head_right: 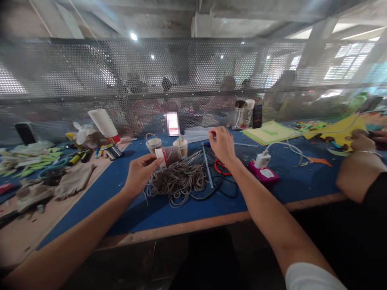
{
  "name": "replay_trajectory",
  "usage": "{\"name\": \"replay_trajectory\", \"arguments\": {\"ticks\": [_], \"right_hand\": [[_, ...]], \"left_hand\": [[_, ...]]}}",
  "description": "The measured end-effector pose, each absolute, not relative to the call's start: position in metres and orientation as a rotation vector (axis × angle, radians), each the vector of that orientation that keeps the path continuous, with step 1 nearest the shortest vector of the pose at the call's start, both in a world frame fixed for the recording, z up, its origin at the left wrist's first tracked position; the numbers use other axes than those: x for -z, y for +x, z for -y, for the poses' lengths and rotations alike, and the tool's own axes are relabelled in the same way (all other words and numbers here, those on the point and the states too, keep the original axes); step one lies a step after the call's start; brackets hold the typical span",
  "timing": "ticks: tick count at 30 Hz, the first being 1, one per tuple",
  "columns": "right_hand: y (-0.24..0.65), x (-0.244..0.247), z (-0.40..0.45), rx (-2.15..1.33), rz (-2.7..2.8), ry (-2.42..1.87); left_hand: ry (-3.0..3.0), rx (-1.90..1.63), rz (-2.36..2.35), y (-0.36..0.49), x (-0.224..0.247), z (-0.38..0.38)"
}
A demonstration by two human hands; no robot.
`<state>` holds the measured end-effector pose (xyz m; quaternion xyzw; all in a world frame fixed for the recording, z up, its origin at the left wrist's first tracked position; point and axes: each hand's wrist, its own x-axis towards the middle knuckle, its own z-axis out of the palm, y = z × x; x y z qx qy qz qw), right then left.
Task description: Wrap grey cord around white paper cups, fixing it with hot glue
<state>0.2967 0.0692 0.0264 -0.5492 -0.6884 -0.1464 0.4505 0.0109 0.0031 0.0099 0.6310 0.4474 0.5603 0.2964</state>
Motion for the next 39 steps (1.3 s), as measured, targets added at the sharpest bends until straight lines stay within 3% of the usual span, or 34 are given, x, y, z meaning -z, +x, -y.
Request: {"name": "replay_trajectory", "arguments": {"ticks": [5,12,18,27,32,39], "right_hand": [[0.341,-0.011,-0.093,0.166,1.677,-1.959],[0.344,0.004,-0.108,-0.107,1.788,-2.118],[0.338,0.009,-0.116,-0.126,1.731,-2.174],[0.322,-0.012,-0.098,-0.088,1.604,-1.888],[0.296,-0.019,-0.084,-0.354,1.502,-1.204],[0.276,-0.032,-0.050,-0.009,1.528,-1.073]], "left_hand": [[1.700,-1.486,-1.166,0.010,-0.008,-0.003],[1.722,-1.483,-1.186,0.008,-0.006,-0.005],[1.720,-1.466,-1.174,0.008,-0.004,-0.005],[1.669,-1.488,-1.131,0.009,-0.007,-0.004],[1.580,-1.493,-1.107,0.009,-0.006,-0.006],[1.488,-1.479,-1.059,0.008,-0.004,-0.008]]}}
